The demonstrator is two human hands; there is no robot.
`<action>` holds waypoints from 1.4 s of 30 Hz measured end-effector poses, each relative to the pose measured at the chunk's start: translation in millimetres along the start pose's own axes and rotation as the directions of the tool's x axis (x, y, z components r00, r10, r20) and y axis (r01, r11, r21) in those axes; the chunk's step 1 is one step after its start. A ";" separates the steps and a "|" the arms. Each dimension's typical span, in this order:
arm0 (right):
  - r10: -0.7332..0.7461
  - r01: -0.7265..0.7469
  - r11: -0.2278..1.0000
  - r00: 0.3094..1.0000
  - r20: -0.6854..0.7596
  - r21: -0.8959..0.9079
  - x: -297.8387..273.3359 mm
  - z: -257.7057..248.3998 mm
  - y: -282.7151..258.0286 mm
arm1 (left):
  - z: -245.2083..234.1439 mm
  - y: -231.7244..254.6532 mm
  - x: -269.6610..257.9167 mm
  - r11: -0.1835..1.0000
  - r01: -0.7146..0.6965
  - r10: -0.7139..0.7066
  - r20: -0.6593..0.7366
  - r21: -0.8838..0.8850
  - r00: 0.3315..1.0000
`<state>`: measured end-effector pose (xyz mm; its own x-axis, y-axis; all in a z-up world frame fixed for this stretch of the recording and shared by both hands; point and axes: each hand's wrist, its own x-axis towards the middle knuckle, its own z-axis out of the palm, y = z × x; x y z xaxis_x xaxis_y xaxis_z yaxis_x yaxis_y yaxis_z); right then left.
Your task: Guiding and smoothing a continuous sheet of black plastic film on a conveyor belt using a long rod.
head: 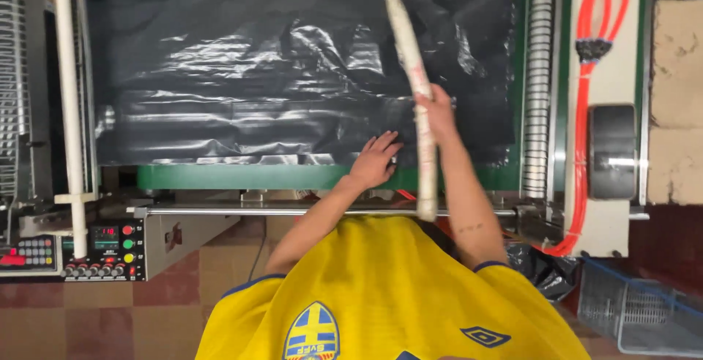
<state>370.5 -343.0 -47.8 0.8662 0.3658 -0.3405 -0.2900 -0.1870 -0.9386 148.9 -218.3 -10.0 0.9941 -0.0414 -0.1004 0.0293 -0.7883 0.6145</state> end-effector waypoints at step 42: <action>-0.423 0.306 0.888 0.836 -0.350 -0.343 50.0 -102.9 90.5 | -32.6 -120.5 -139.9 0.981 0.093 -0.102 -0.042 -0.172 0.994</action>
<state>429.5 -435.5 -144.1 0.9890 0.0656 0.1323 0.1472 -0.3669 -0.9185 9.7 -97.6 -44.5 0.9894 0.0652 -0.1294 0.1395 -0.6711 0.7281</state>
